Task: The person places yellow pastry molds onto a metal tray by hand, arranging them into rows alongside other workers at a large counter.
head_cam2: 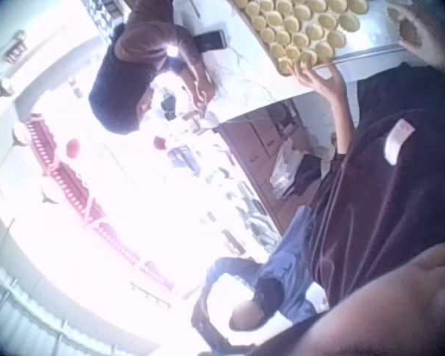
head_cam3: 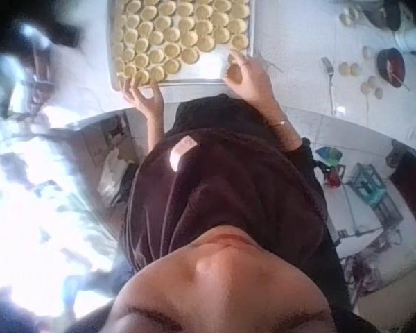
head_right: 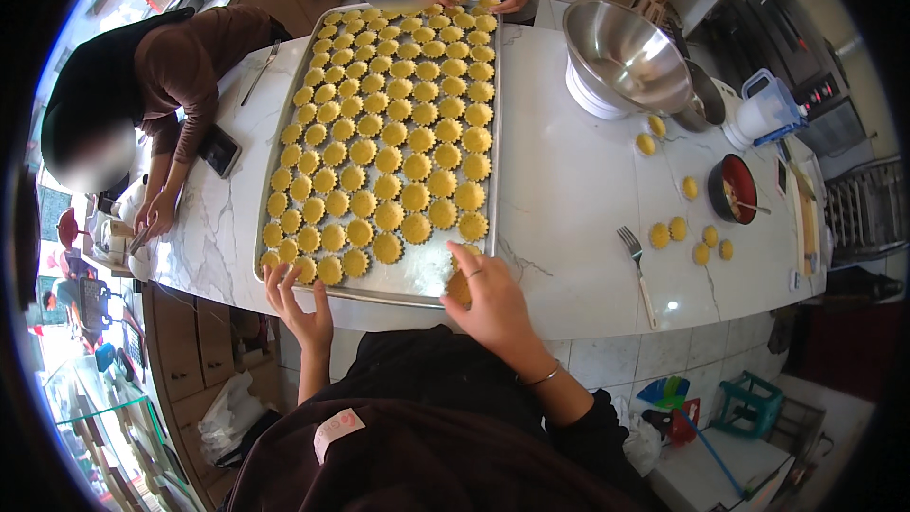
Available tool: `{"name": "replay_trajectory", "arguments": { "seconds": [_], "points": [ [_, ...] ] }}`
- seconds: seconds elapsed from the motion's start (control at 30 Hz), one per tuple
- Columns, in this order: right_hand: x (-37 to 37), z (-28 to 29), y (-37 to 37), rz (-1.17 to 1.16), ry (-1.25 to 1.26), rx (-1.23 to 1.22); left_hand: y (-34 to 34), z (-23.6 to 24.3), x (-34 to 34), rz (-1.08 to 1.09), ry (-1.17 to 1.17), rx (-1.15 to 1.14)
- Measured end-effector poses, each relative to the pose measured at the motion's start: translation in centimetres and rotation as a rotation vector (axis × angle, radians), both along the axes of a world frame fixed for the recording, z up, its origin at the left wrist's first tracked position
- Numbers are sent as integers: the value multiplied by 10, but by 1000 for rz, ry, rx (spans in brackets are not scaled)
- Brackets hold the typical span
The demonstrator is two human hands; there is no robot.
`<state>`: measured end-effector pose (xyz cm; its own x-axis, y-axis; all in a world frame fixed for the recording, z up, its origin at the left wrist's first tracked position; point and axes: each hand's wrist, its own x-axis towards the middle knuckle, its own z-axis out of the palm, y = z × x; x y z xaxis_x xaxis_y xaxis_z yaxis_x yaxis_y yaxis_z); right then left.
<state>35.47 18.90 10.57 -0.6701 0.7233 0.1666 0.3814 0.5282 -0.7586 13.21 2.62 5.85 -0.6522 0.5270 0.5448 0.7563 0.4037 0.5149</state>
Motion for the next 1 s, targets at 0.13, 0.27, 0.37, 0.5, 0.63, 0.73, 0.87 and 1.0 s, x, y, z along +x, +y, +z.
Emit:
{"name": "replay_trajectory", "arguments": {
  "seconds": [0.13,0.27,0.37,0.5,0.63,0.73,0.87,1.0],
  "points": [
    [-2,-16,-9,30,-132,66,14,8,22,-120,-14,-4],
    [2,-20,-7,-31,-138,112,36,16,47,-320,-43,-64],
    [5,-17,-1,-48,-149,141,56,18,60,-533,-68,-121],
    [9,-19,2,-19,-214,159,80,5,63,-681,-36,-266],
    [8,-19,-4,-40,-266,198,93,3,65,-712,20,-305],
    [7,-20,-6,-72,-312,208,101,1,67,-710,52,-285],
    [6,-18,-7,-84,-322,205,108,2,68,-724,64,-287],
    [8,-18,-10,-128,-348,223,114,1,69,-727,79,-288]
  ]
}}
